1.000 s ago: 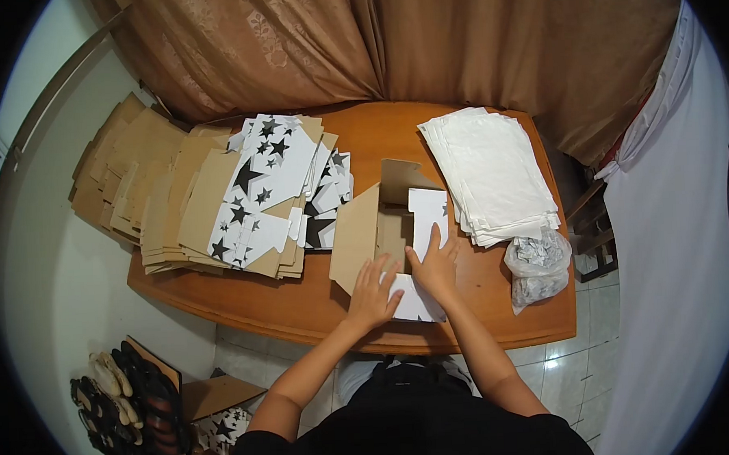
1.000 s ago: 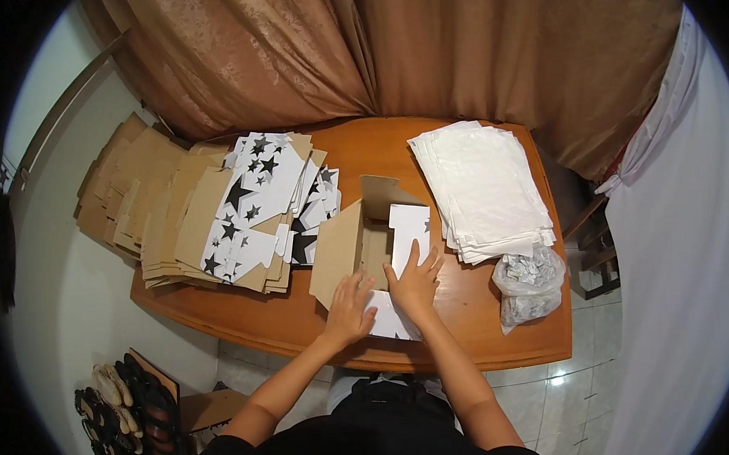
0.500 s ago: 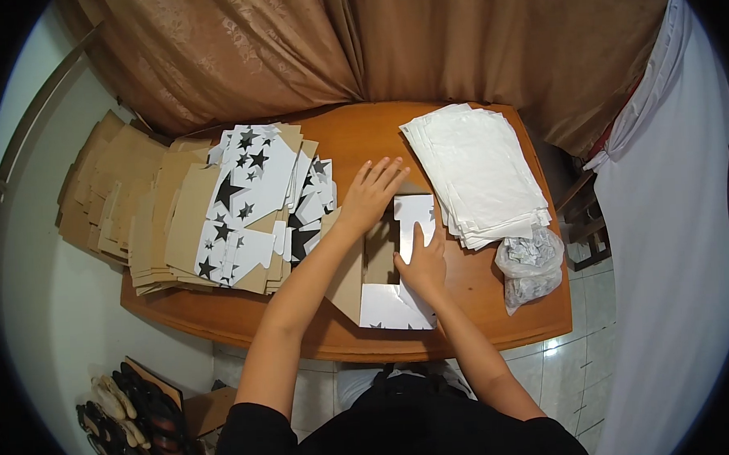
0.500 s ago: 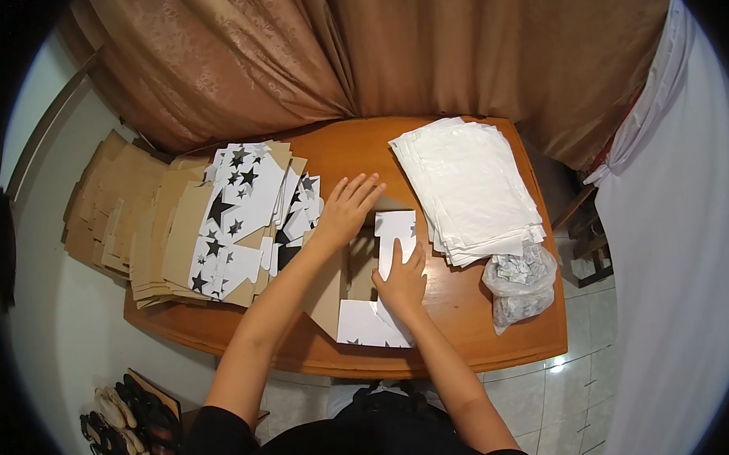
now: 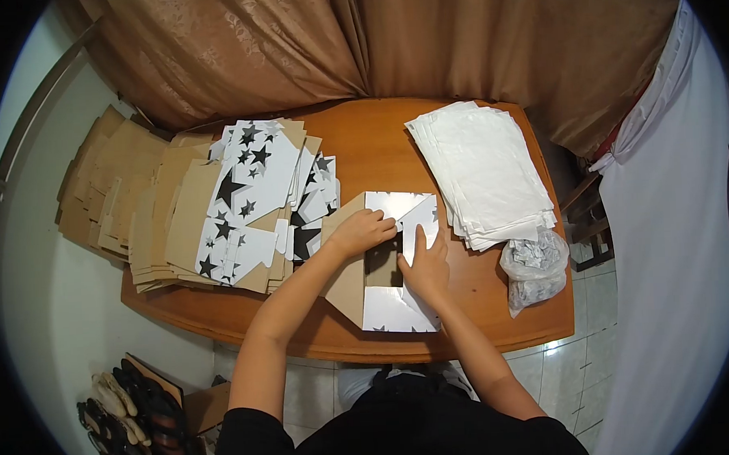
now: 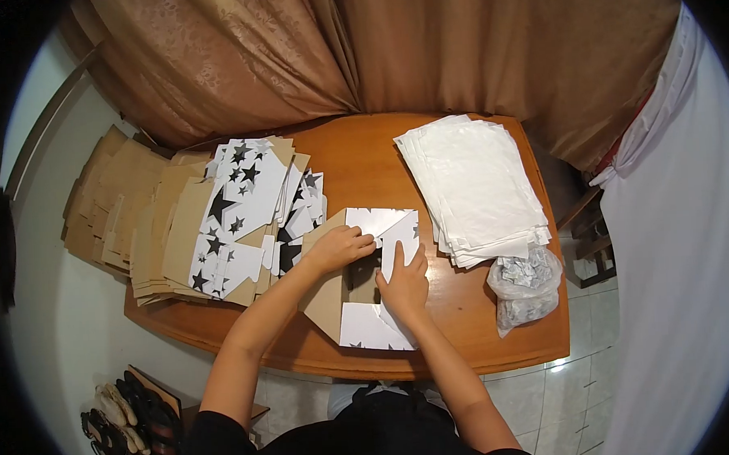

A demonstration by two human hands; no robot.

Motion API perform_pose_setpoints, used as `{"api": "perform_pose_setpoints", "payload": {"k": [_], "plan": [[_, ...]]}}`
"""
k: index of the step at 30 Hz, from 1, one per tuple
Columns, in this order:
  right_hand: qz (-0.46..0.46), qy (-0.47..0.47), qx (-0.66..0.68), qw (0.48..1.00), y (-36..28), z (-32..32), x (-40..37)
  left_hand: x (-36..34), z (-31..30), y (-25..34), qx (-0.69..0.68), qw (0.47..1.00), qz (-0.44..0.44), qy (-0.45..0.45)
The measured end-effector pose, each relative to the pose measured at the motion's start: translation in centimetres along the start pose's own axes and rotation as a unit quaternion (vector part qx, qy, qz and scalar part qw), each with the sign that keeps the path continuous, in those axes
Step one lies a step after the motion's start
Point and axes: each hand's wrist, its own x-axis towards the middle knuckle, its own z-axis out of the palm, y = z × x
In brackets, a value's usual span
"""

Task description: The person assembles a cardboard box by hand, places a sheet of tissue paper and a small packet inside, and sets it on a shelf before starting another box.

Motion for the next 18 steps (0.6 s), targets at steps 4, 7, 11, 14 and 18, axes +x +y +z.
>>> {"api": "perform_pose_setpoints", "payload": {"k": [4,7,11,14,18], "plan": [[-0.004,0.001,0.003,1.000,0.2,-0.1,0.1,0.8,0.2,0.4,0.009,1.000,-0.014,-0.024],[-0.026,0.012,0.005,1.000,0.5,0.0,0.1,0.7,0.4,0.7,0.023,0.999,0.026,-0.019],[-0.033,-0.001,0.036,0.999,0.8,-0.8,0.2,0.8,1.3,1.8,0.024,0.999,0.019,0.022],[-0.065,-0.001,0.024,0.998,1.2,-2.0,0.3,0.8,1.4,2.6,0.027,0.999,0.007,0.029],[-0.133,-0.100,0.024,0.986,2.7,-4.2,1.9,0.5,0.5,5.5,0.022,0.998,-0.064,-0.006]]}}
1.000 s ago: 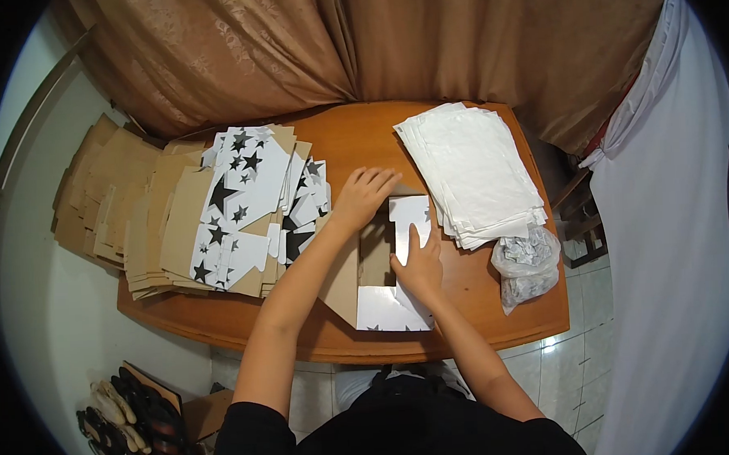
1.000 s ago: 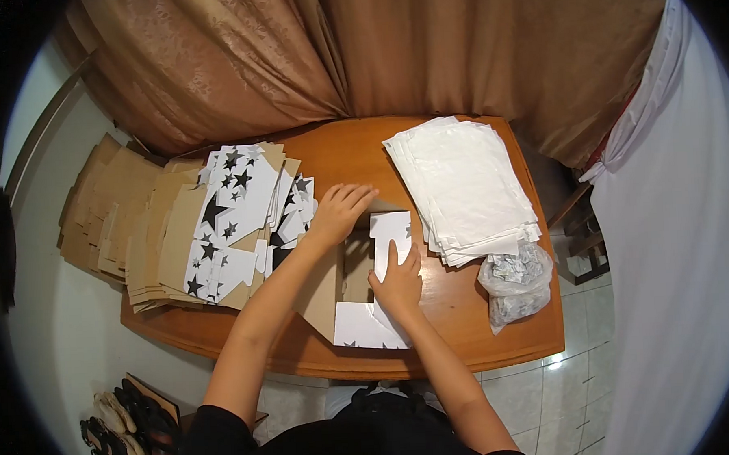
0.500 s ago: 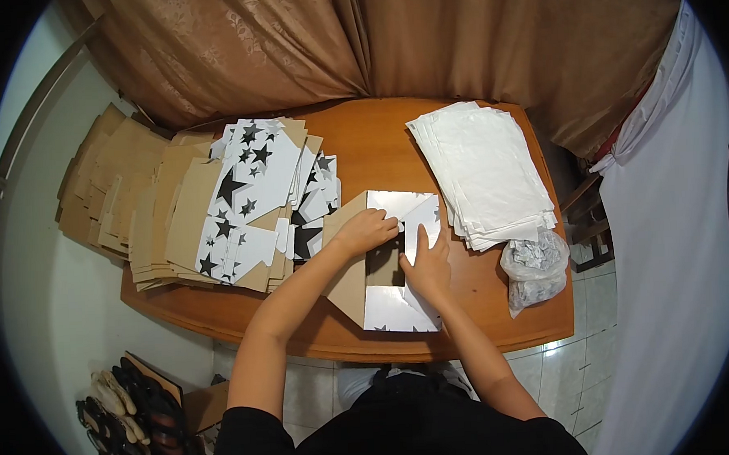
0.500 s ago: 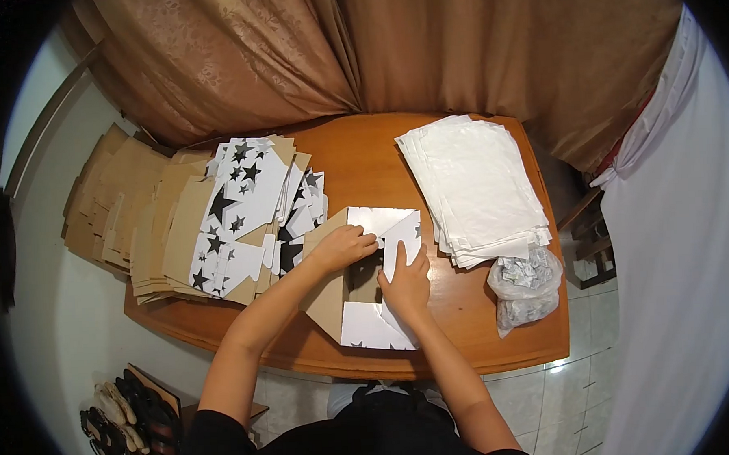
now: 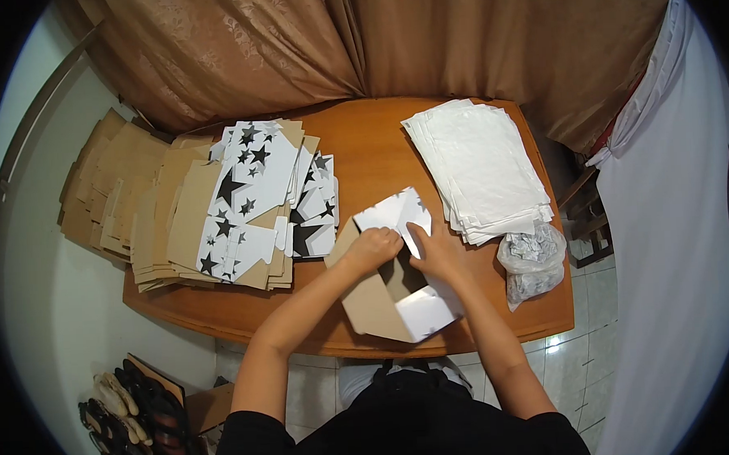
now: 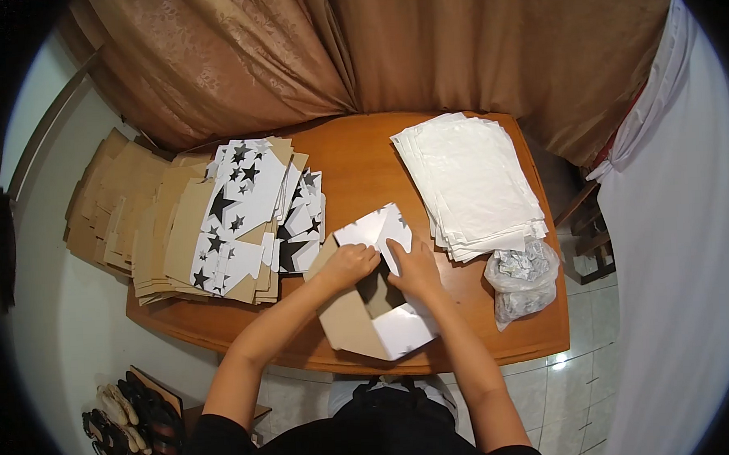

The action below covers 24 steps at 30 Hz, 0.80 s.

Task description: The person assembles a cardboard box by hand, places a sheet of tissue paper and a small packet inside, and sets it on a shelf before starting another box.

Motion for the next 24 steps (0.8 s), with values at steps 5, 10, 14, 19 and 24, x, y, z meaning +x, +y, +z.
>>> {"api": "perform_pose_setpoints", "payload": {"k": [5,10,14,19,24], "plan": [[-0.095,-0.087,-0.022,0.991,2.1,1.2,2.5,0.2,-1.1,5.2,0.044,0.987,-0.142,-0.053],[-0.126,-0.140,0.010,0.982,0.6,2.3,3.9,0.0,-0.1,7.8,0.088,0.963,-0.249,-0.059],[-0.191,-0.152,-0.002,0.970,-0.4,2.9,4.1,-1.5,0.0,8.2,0.060,0.958,-0.259,-0.103],[-0.213,-0.044,0.002,0.976,-1.9,0.7,-1.3,-5.0,-7.1,5.9,-0.120,0.978,-0.159,-0.059],[-0.197,-0.047,-0.030,0.979,1.7,-2.6,-9.1,-12.2,-8.6,3.2,-0.222,0.971,-0.032,-0.083]]}}
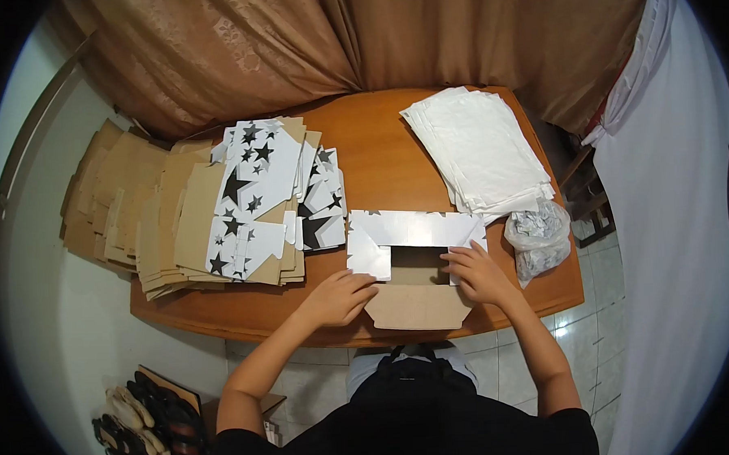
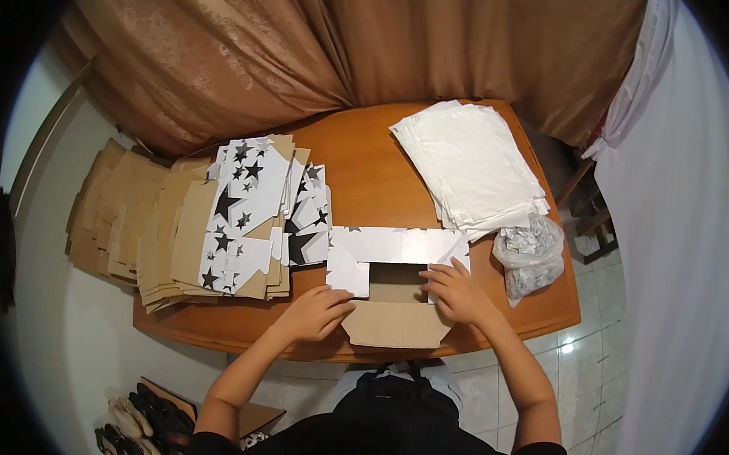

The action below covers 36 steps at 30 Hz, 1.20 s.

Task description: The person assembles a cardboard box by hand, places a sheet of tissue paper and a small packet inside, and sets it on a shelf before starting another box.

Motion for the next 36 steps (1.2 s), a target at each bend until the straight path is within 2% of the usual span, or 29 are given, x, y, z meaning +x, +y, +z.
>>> {"api": "perform_pose_setpoints", "payload": {"k": [2,11,14,17,18,21,22,23,25,26,29,30,36], "plan": [[0.009,0.025,0.018,0.999,-0.6,-0.9,-2.5,-1.3,-0.6,-0.8,0.020,0.999,0.041,-0.024],[0.023,-0.004,-0.072,0.997,-2.2,-1.0,-5.1,-0.6,1.0,-1.6,0.109,0.983,0.114,0.099],[0.030,0.039,-0.040,0.998,-1.6,0.6,-5.8,-1.0,2.6,-2.1,0.053,0.986,0.076,0.136],[0.110,0.125,0.075,0.983,-0.6,2.7,-5.8,-0.5,2.8,-1.6,-0.015,0.991,-0.046,0.128],[0.137,0.157,0.075,0.975,-0.8,2.9,-5.3,-0.2,2.9,-1.6,-0.013,0.989,-0.067,0.134],[0.174,0.347,0.061,0.919,-2.3,4.3,-2.4,1.3,3.1,-1.2,-0.032,0.976,-0.123,0.176],[0.144,0.387,0.050,0.909,-2.5,4.7,-1.5,1.9,2.8,-0.9,-0.051,0.967,-0.140,0.204],[0.135,0.324,-0.018,0.936,-2.7,4.4,-1.2,2.4,2.5,-0.7,-0.070,0.957,-0.156,0.232],[0.113,0.189,-0.152,0.963,-3.5,3.2,-0.6,3.1,1.8,-0.7,0.001,0.969,-0.125,0.214],[0.102,0.178,-0.183,0.962,-3.4,4.1,-0.4,3.4,1.7,-0.8,0.037,0.972,-0.110,0.204],[0.117,0.176,-0.141,0.967,-3.4,5.0,0.0,3.3,3.5,-1.4,0.051,0.992,-0.021,0.117],[0.122,0.169,-0.144,0.967,-3.3,5.1,0.0,3.5,3.3,-0.8,-0.032,0.991,-0.054,0.115],[0.111,0.141,-0.161,0.971,-2.6,5.6,0.1,3.4,4.9,-1.4,-0.023,0.992,-0.062,0.109]]}}
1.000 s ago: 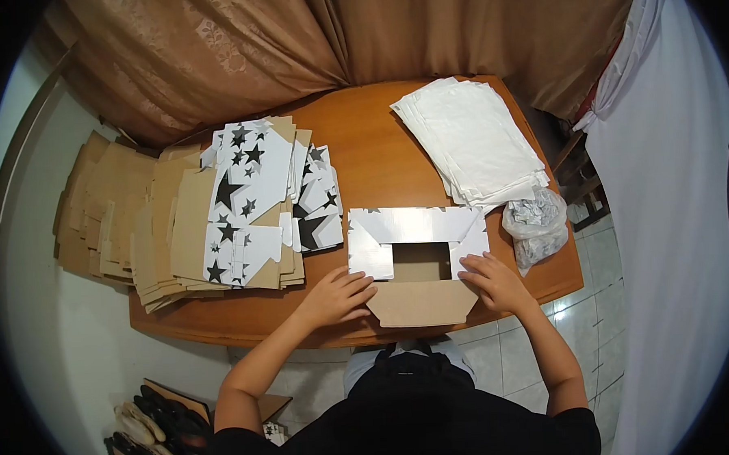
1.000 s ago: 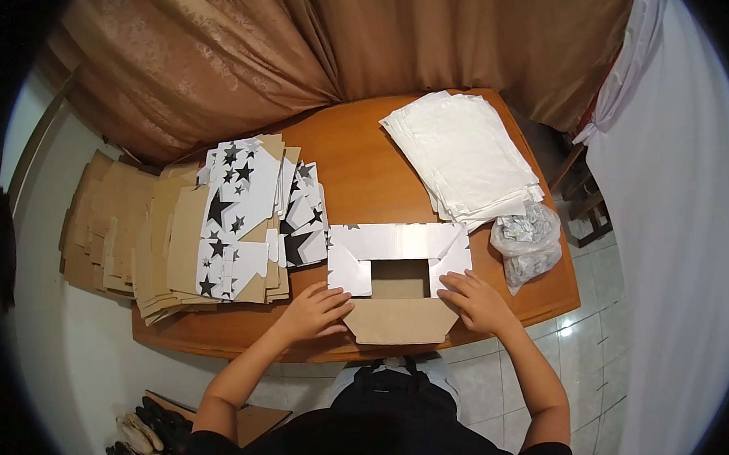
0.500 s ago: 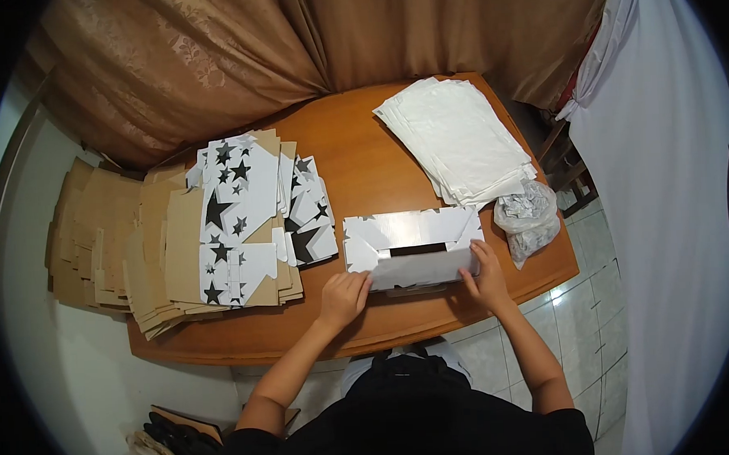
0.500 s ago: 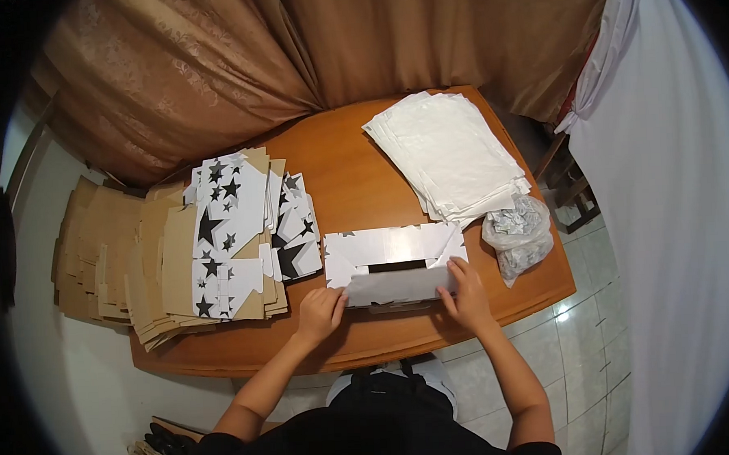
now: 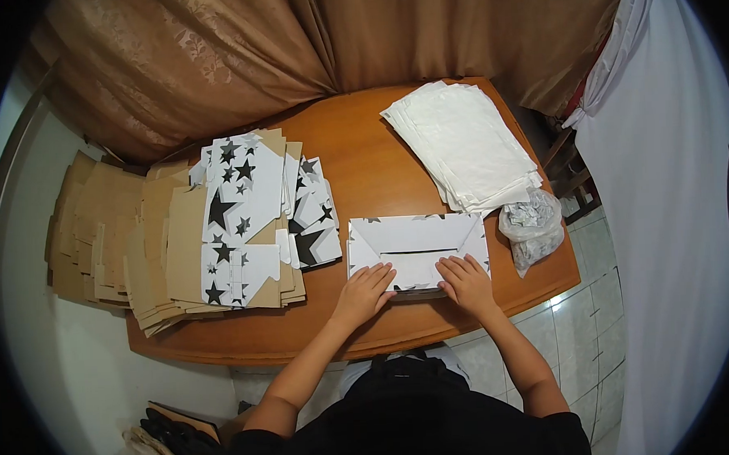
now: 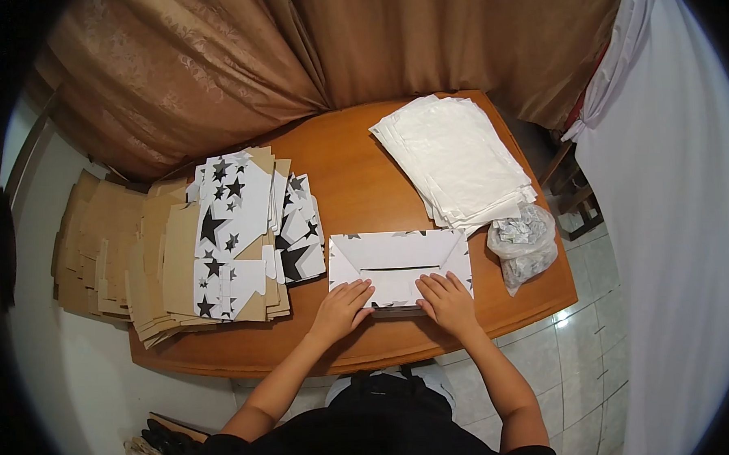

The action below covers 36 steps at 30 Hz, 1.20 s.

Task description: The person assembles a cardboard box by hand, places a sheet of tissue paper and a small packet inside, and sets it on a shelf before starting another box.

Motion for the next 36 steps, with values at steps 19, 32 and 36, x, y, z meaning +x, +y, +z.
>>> {"api": "perform_pose_setpoints", "payload": {"k": [19,32,36], "plan": [[0.415,-0.025,0.584,0.698,9.3,4.3,0.7,1.7,1.2,-5.2,-0.438,0.779,-0.448,0.014],[0.304,0.046,0.735,0.604,7.4,-5.2,2.2,-0.2,-5.4,-2.9,-0.550,0.726,-0.363,0.197],[0.260,0.058,0.700,0.662,7.8,-3.5,-0.2,-1.1,-4.8,-0.1,-0.517,0.774,-0.289,0.223]]}}
